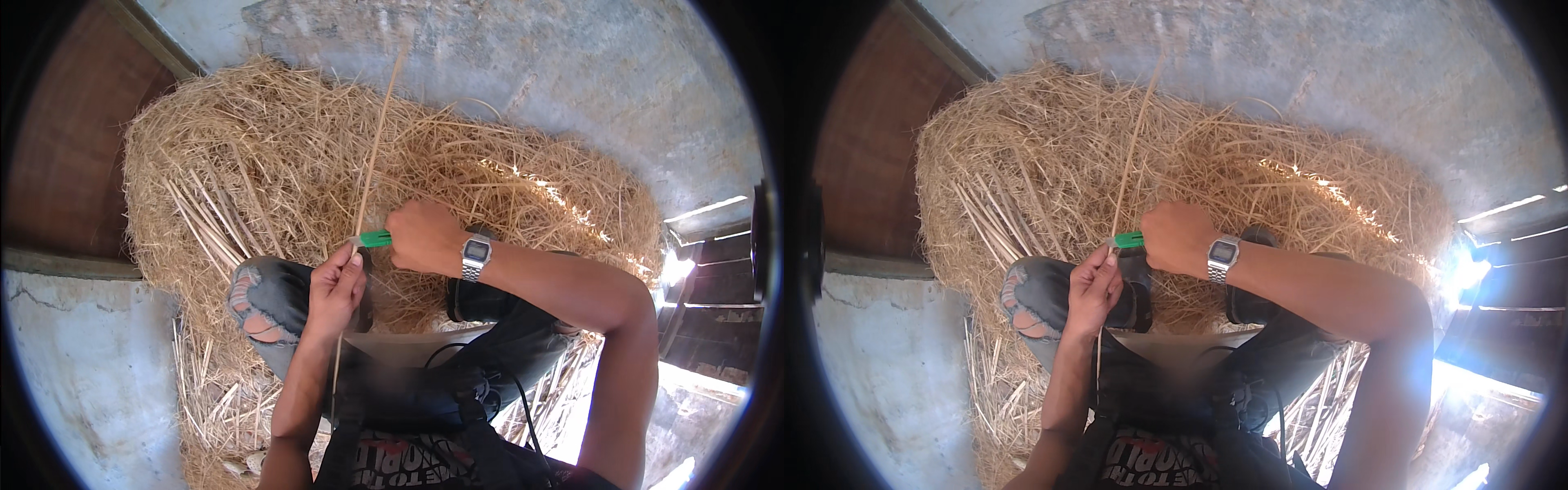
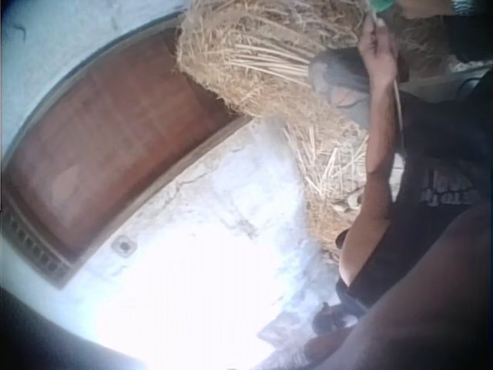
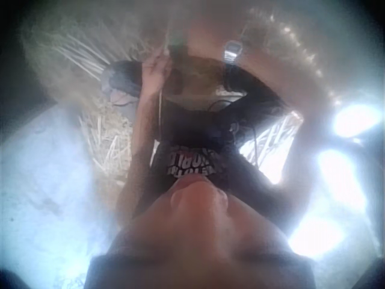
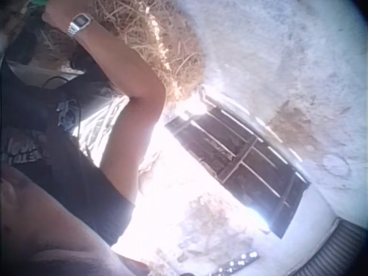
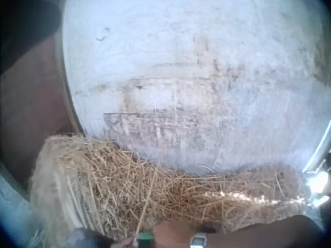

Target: The person shaves a thin strip of wood with a utility knife while sitting near a large pile of straw.

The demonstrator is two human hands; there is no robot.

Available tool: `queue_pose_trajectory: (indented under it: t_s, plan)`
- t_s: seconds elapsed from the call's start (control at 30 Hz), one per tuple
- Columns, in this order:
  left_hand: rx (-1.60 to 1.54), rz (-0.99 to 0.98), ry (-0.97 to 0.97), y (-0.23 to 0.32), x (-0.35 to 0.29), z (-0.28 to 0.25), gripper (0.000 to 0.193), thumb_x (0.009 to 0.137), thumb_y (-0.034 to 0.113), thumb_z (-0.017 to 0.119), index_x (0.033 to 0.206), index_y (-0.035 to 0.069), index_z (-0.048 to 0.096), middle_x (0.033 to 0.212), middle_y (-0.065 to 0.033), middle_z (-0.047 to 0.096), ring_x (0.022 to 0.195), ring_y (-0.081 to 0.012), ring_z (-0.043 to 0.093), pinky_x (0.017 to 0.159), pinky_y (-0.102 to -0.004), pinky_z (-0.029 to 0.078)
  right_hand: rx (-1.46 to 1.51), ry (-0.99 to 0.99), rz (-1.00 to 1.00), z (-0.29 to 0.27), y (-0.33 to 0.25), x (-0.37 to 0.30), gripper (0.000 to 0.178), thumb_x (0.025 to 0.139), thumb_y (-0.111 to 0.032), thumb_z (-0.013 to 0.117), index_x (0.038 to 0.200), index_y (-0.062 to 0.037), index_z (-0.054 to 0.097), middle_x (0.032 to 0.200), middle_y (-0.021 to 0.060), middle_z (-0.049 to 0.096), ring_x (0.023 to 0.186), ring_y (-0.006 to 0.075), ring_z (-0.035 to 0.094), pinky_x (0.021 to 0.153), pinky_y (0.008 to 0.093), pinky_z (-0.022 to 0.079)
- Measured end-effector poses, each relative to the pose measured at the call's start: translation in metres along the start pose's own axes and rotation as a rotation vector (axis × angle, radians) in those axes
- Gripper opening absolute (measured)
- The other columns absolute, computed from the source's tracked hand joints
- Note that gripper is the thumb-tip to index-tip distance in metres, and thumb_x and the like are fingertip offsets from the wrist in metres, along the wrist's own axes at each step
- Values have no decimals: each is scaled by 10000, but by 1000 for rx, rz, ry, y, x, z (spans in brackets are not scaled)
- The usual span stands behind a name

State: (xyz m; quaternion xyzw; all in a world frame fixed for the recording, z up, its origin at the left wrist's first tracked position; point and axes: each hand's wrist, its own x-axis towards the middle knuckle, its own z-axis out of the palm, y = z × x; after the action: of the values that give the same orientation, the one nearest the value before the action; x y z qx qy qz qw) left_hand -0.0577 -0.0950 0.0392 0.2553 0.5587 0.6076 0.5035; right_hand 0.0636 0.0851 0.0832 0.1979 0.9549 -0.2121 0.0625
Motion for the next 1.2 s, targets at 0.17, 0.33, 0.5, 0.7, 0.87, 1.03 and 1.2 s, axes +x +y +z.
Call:
queue_pose_trajectory:
  t_s: [0.17,0.33,0.5,0.7,0.87,1.03,1.2]
  plan:
    - [-69,-26,24,-4,-1,-1,401,1096,183,522,1452,-1,528,631,84,346,496,-13,274,432,-205,230,-33,58,56,8,2,10,180,749,-177,733,810,-8,733,785,197,713,765,368,733,662,467,596]
    - [6,-103,43,3,-11,2,392,1097,131,502,1462,-13,524,601,97,333,485,-10,273,448,-217,225,68,196,172,-19,39,30,218,707,-172,753,815,14,726,750,230,699,729,396,727,652,491,596]
    - [-20,-26,40,-2,-8,1,398,1093,128,507,1459,-27,518,598,103,342,479,-10,270,446,-218,221,18,19,177,-16,17,22,177,749,-155,725,842,-5,739,788,226,709,789,378,739,687,492,597]
    - [-69,-43,34,-5,-7,-5,410,1089,135,519,1460,-38,511,598,101,354,480,-10,272,450,-213,221,-45,17,62,12,-1,16,191,739,-175,730,793,9,733,789,217,713,761,390,730,670,476,602]
    - [29,12,72,-4,-2,-3,407,1089,134,515,1460,-34,521,602,101,342,480,-8,269,446,-213,220,-37,104,113,7,13,32,172,778,-150,696,807,16,728,813,228,712,773,380,734,664,482,594]
    - [154,-15,4,2,-19,7,406,1092,134,505,1460,-36,523,603,99,315,475,-8,264,443,-207,216,-9,376,353,-26,85,58,186,819,-147,681,824,36,710,722,221,683,668,316,707,610,474,567]
    - [129,79,-62,-4,-14,0,398,1102,181,487,1417,-58,537,619,92,308,472,-13,242,438,-210,213,205,544,592,-76,122,26,219,861,-175,683,714,-15,651,556,132,602,507,243,605,553,412,505]
